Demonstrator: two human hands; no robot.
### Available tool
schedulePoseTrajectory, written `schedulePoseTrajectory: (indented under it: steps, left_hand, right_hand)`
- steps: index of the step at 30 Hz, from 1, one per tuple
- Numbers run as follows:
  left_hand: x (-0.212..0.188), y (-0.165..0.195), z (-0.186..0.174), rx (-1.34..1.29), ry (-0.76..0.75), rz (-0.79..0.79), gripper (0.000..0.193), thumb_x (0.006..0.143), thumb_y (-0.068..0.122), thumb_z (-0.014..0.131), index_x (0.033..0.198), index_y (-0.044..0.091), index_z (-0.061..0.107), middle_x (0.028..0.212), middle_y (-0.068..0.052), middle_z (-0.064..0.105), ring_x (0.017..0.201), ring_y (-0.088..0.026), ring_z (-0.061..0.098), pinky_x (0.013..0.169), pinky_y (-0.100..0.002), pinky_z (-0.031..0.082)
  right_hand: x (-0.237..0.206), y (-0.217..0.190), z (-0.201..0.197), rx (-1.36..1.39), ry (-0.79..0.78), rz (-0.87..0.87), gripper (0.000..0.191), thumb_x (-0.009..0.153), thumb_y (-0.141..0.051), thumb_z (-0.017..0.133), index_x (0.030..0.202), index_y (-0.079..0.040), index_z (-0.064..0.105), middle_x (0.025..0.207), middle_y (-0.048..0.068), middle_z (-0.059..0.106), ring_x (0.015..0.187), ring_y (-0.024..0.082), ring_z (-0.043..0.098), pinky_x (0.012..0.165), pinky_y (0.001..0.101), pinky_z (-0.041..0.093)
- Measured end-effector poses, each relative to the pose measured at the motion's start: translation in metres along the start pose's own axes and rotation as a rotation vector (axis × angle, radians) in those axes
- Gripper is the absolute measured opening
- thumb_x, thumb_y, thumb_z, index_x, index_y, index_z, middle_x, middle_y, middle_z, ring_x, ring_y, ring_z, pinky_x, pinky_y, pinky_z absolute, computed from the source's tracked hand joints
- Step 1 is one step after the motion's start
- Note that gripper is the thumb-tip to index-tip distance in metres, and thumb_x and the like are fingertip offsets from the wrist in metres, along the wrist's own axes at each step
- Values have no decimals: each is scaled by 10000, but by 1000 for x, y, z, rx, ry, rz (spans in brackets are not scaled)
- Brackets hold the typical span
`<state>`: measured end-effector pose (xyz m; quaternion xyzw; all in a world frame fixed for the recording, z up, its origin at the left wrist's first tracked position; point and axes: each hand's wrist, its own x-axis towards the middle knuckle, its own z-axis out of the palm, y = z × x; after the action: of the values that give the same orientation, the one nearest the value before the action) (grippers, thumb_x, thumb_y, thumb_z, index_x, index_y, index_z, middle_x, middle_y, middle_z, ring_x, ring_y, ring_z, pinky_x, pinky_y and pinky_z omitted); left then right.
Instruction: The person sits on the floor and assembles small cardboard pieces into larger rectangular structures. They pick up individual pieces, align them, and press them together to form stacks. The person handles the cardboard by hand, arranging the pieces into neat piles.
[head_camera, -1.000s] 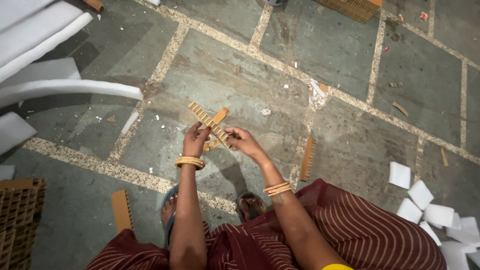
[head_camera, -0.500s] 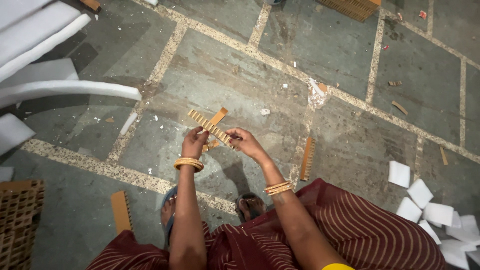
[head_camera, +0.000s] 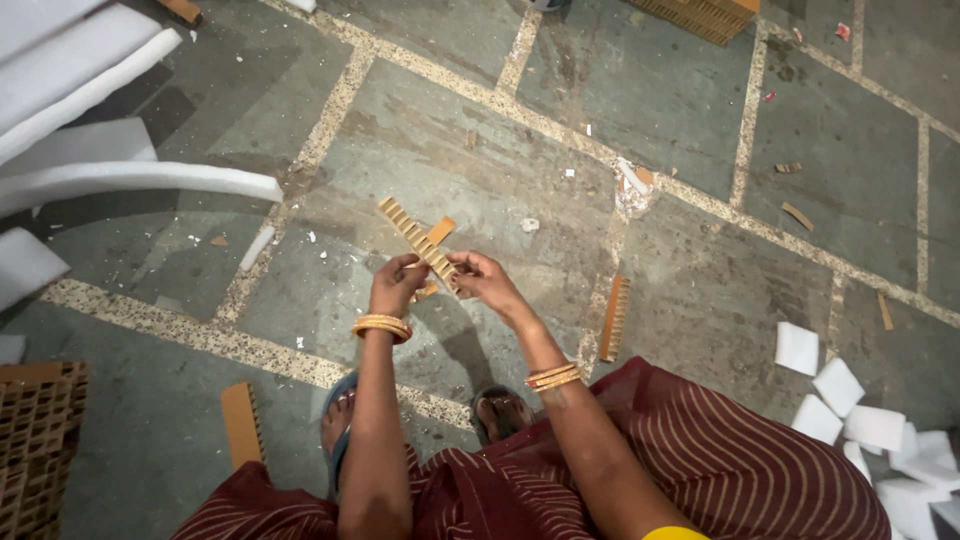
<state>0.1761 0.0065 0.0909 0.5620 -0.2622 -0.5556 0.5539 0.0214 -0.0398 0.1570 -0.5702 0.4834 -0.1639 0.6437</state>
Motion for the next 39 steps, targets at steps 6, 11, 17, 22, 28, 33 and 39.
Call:
schedulePoseTrajectory:
  steps: [6,11,17,22,28,33,39]
  left_hand:
    - [2,7,8,-51,-16,2,391,891,132,758,1243,3,648,886,-33,742,735,-81,668,624,-212,506]
    - [1,11,11,-41,60,91,323,882,91,777,1166,-12,663,911,-25,709,764,-82,652,641,-229,512]
    - [6,18,12,-181,1,114,345,890,77,741,1203,-4,620,945,-37,721,795,-89,666,694,-238,551]
    - [6,24,11,-166,13,113,379,870,41,711,1232,9,601,921,-49,723,795,-98,686,710,-245,571]
    - [4,25,12,-166,57,135,328,867,10,684,1185,2,607,906,-44,713,761,-94,661,677,-233,542]
    - [5,22,12,-168,105,187,283,855,-6,670,1128,14,603,862,-36,694,718,-89,627,638,-222,502]
    - [3,22,15,-161,153,239,242,853,-48,655,1079,25,606,864,-39,681,731,-94,617,646,-228,490]
  right_hand:
    - [-1,-7,3,77,2,-38,431,926,-124,661,1346,-56,597,1111,44,696,952,132,675,787,298,579]
    - [-2,-8,9,141,-6,-123,420,952,-152,679,1351,-57,591,1103,25,689,925,104,650,751,272,550]
    - [-1,-12,15,165,72,-273,376,963,-78,663,1330,-30,597,1019,8,667,865,78,631,722,237,526]
    - [-3,-16,17,145,64,-288,345,980,-38,651,1321,-26,602,983,5,659,831,71,605,703,231,497]
    - [-4,-21,20,90,34,-279,337,987,-103,674,1311,-44,602,992,-6,674,848,67,632,731,235,534]
    - [-5,-21,23,13,55,-283,336,979,-98,678,1304,-52,604,974,3,684,842,75,658,725,246,552]
    - [-5,-22,24,-22,60,-283,341,969,-79,684,1297,-47,598,961,10,669,830,87,653,712,251,543]
